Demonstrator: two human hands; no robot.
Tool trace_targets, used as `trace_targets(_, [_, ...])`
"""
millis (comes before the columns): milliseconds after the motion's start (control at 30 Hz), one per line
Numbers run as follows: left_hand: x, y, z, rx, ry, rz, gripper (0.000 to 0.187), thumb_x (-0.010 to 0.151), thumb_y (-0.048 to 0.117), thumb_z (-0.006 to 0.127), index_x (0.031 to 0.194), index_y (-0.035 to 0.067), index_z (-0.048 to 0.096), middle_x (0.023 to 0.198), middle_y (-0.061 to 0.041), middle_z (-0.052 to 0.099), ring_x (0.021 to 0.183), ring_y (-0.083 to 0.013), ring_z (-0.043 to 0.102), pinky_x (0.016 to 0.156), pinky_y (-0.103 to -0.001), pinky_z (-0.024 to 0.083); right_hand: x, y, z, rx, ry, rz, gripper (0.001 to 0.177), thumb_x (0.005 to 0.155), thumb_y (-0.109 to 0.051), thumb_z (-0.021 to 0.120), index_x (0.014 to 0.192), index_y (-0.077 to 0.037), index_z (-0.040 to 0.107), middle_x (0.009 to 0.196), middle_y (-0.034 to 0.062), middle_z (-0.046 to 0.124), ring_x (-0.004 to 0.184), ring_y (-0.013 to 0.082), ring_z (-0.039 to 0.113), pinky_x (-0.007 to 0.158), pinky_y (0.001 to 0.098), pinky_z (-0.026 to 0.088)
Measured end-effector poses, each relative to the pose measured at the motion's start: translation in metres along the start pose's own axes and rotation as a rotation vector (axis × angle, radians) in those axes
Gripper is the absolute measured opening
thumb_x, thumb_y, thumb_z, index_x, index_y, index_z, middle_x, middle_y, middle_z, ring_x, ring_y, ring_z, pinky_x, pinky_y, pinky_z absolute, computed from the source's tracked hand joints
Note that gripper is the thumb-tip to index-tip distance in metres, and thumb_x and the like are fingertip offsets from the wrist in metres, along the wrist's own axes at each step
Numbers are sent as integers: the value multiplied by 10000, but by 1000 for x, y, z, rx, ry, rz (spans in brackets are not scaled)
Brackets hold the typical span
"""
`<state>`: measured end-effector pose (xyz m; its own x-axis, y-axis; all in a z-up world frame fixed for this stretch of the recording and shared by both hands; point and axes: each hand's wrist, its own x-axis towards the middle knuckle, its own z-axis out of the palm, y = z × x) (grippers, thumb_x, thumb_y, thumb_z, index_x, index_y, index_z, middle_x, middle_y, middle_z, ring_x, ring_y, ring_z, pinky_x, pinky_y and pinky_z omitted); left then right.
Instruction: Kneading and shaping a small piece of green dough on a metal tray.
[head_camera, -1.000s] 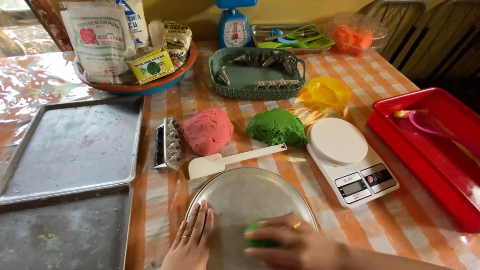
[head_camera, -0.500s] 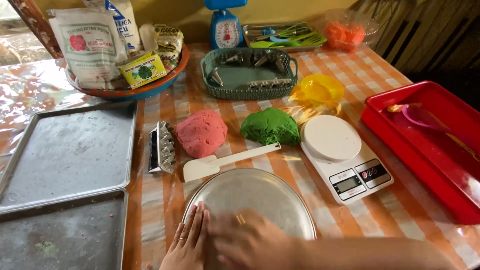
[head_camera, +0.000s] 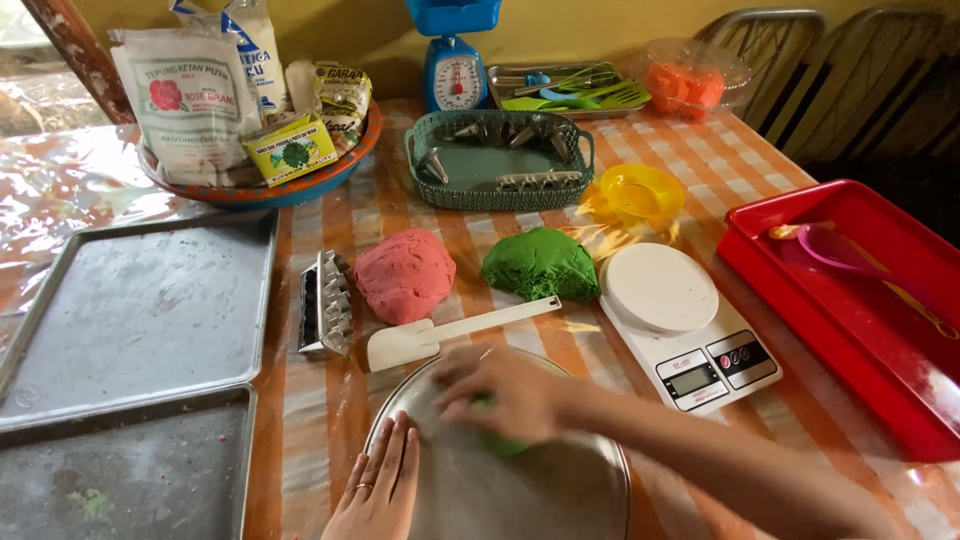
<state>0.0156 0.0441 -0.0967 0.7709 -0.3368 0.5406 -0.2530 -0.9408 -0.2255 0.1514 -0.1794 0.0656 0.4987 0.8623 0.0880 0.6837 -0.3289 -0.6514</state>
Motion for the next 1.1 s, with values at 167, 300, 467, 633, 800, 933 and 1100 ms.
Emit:
trace_targets(167, [3,-4,-10,-18,13,35,647,987,208,207,1611,62,297,1712,-97,289,1575,-207,270,1194,-335,268,-37,-56,51,-502,203,-274,442,1073,-418,437,1153,-64,688,1274,172,690,1239,393,620,944,510,476])
trace_targets(300, [0,-3,-4,-19,1,29,694,941,188,242,1626,75,250,1729,-81,245,1585,-209,242,1200,-343,273,-91,-58,33,-262,162,-514,385,1180,-277,369,1177,-47,677,1256,132,683,1142,404,687,997,542,521])
trace_targets(467, [1,-1,-8,-44,-40,6,616,1002,273,258,1594,107,305,1727,-50,257,1568,-187,272,1176,-338,317,-87,4,-7,-199,179,-134,398,1012,-409,555,1278,-146,688,1278,132,686,1174,316,640,1001,507,479])
trace_targets(633, [12,1,-21,-48,2,-41,572,1012,206,250,1552,106,411,1677,-29,370,1492,-164,412,1126,-299,389,-25,29,-18,-279,136,-16,532,1077,-435,314,1129,-149,760,1413,53,651,1343,334,524,1119,514,317])
trace_targets(800, [2,-4,-12,-7,25,5,587,1017,198,205,1556,87,410,1667,-70,387,1518,-188,384,1138,-323,352,-9,-34,35,-410,264,-149,449,1015,-485,489,1122,-105,703,1250,148,710,1205,388,609,988,553,441])
trace_targets(933, [2,-2,-7,28,18,21,622,1003,164,181,1596,49,328,1697,-102,330,1560,-204,304,1183,-329,274,-76,-38,56,-628,183,-367,301,1088,-262,555,1266,-51,675,1504,169,578,1352,399,535,1066,547,388])
trace_targets(1100, [8,-3,-17,-54,-66,48,665,980,279,267,1610,70,236,1750,-69,180,1594,-200,203,1206,-341,272,-108,-4,7,-288,74,-83,456,935,-333,696,1338,-147,592,1408,129,614,1359,371,503,778,553,581])
